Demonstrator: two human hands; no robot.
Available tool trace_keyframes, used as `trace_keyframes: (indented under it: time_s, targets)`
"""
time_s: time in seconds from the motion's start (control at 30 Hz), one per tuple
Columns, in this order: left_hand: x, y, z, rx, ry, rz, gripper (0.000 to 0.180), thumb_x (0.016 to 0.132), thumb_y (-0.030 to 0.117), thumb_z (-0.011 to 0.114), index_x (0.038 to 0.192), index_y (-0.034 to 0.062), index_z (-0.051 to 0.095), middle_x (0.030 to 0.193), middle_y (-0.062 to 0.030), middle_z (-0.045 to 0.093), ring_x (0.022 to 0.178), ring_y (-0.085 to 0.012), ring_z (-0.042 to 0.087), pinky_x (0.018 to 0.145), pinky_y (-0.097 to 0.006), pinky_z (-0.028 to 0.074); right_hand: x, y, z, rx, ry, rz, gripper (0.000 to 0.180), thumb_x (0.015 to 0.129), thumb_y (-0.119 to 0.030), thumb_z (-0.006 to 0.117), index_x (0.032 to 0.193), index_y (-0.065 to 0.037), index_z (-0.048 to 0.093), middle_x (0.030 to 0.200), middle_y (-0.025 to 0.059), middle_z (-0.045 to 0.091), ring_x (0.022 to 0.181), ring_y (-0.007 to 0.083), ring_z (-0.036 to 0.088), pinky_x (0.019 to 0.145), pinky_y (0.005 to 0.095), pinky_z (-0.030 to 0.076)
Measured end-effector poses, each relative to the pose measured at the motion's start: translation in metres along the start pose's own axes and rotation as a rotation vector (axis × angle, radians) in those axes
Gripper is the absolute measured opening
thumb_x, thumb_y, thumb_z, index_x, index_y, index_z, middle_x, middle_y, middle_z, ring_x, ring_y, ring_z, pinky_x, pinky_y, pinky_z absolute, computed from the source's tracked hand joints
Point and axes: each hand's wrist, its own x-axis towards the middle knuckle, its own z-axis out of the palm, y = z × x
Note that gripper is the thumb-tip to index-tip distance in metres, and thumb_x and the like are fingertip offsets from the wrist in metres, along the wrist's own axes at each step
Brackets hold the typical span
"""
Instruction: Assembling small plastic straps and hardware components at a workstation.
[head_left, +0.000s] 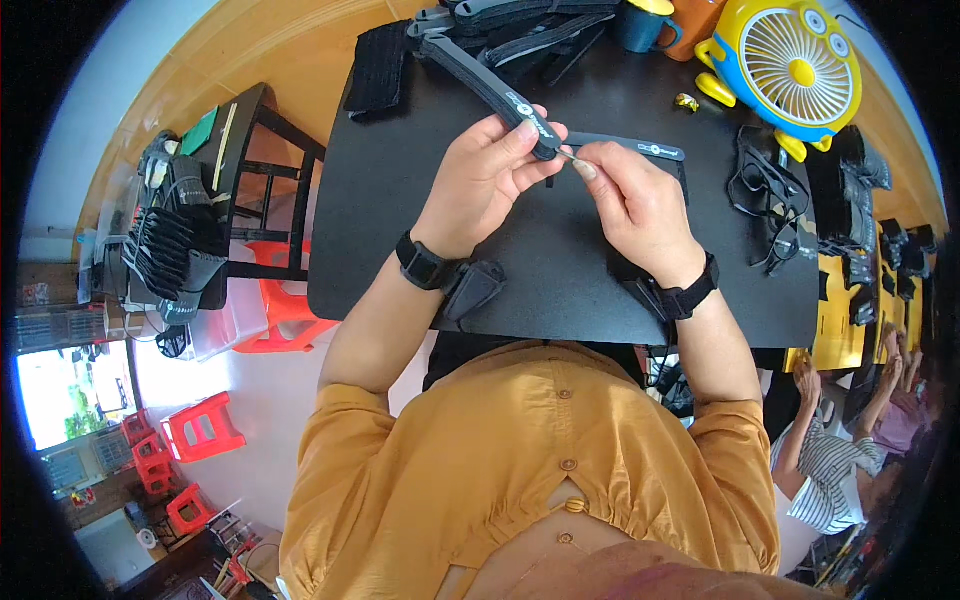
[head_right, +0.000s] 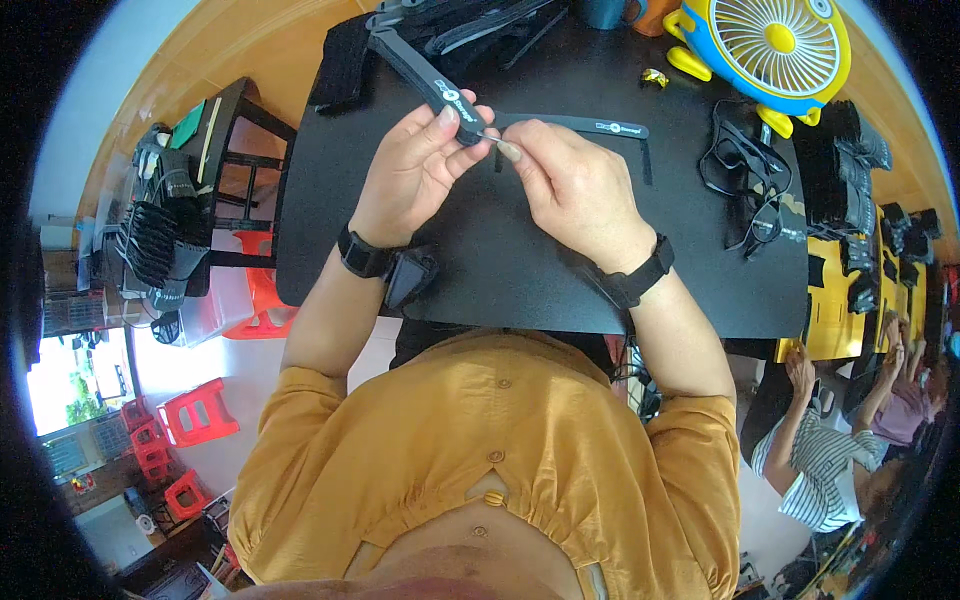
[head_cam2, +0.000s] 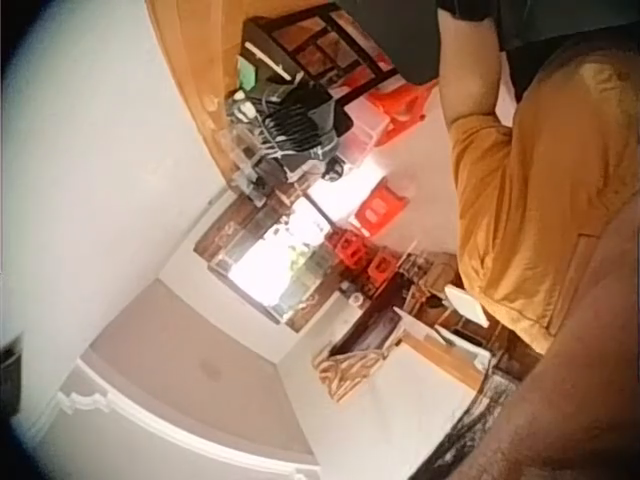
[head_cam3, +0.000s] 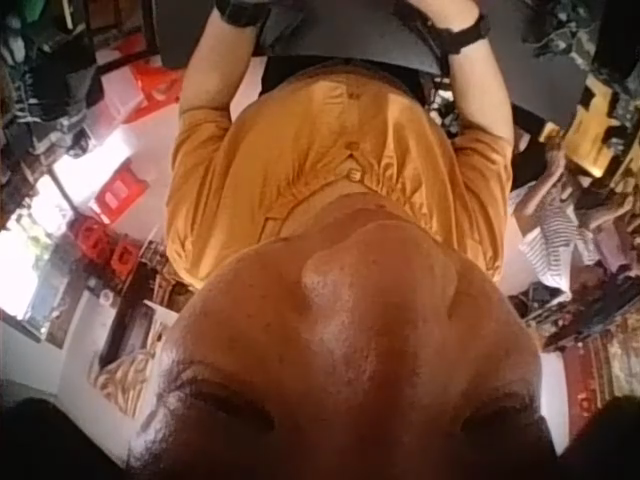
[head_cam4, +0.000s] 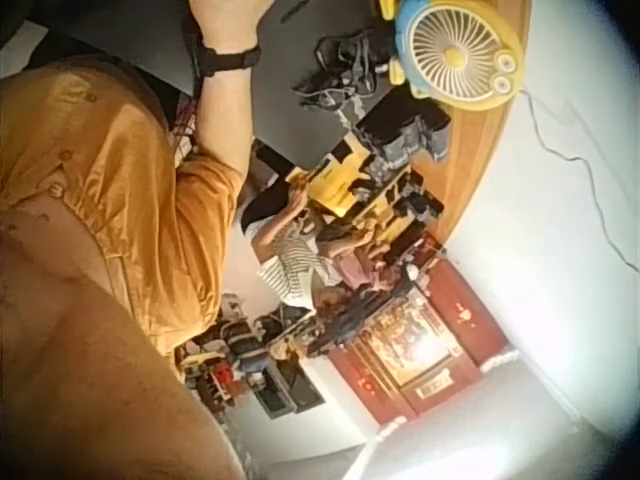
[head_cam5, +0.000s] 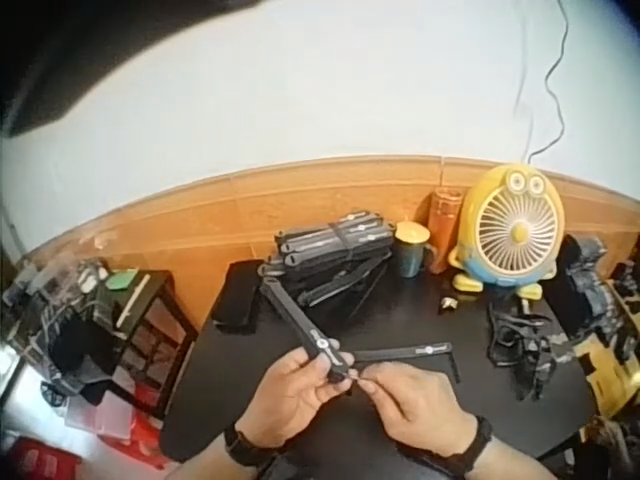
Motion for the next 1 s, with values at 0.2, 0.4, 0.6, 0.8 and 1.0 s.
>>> trace_keyframes:
  time_s: [0.2,0.4,0.6,0.8,1.0]
  targets:
    - [-0.001,-0.002,0.0,-0.036,0.013,-0.022,0.032,0.101,0.015,0.053,0.128,-0.0013,0.05,0.12,-0.0148,0.06,0.109,-0.02,0.062,0.096,-0.032,0.054,-0.001,0.0,0.0,-0.056,0.018,-0.037,0.01,0.091,-0.014,0.061,0.1,-0.01,0.063,0.092,0.0102,0.069,0.081,0.0313,0.068,0.066,0.0388,0.055]
    - [-0.003,-0.004,0.001,-0.008,0.036,-0.02,0.031,0.101,0.014,0.052,0.128,-0.0009,0.05,0.12,-0.0145,0.06,0.109,-0.0207,0.062,0.096,-0.033,0.054,-0.002,-0.004,0.001,-0.085,0.027,-0.009,0.011,0.09,-0.013,0.061,0.101,-0.011,0.063,0.092,0.01,0.068,0.08,0.0313,0.068,0.066,0.0386,0.055]
    - [-0.004,-0.019,0.004,0.042,-0.019,0.014,0.025,0.101,0.013,0.052,0.122,-0.0009,0.053,0.117,-0.0139,0.062,0.106,-0.0207,0.064,0.095,-0.033,0.054,-0.003,-0.001,0.004,-0.11,0.055,-0.008,0.014,0.088,-0.01,0.061,0.102,-0.011,0.062,0.09,0.011,0.067,0.079,0.032,0.067,0.066,0.0396,0.055]
    - [-0.006,-0.015,0.009,0.047,0.01,0.042,0.022,0.102,0.014,0.051,0.119,0.0,0.055,0.116,-0.013,0.062,0.106,-0.0211,0.064,0.096,-0.033,0.053,-0.002,0.004,0.003,0.067,0.053,0.114,0.007,0.093,-0.013,0.059,0.098,-0.009,0.062,0.084,0.0125,0.066,0.076,0.0321,0.067,0.064,0.0384,0.053]
    - [-0.004,-0.011,0.004,-0.081,0.097,0.053,0.02,0.101,0.016,0.055,0.115,0.0015,0.057,0.112,-0.0134,0.064,0.102,-0.0219,0.065,0.095,-0.035,0.054,-0.002,-0.005,0.002,0.047,0.044,0.095,0.01,0.095,-0.016,0.059,0.097,-0.008,0.063,0.084,0.0119,0.066,0.074,0.0316,0.067,0.064,0.0373,0.053]
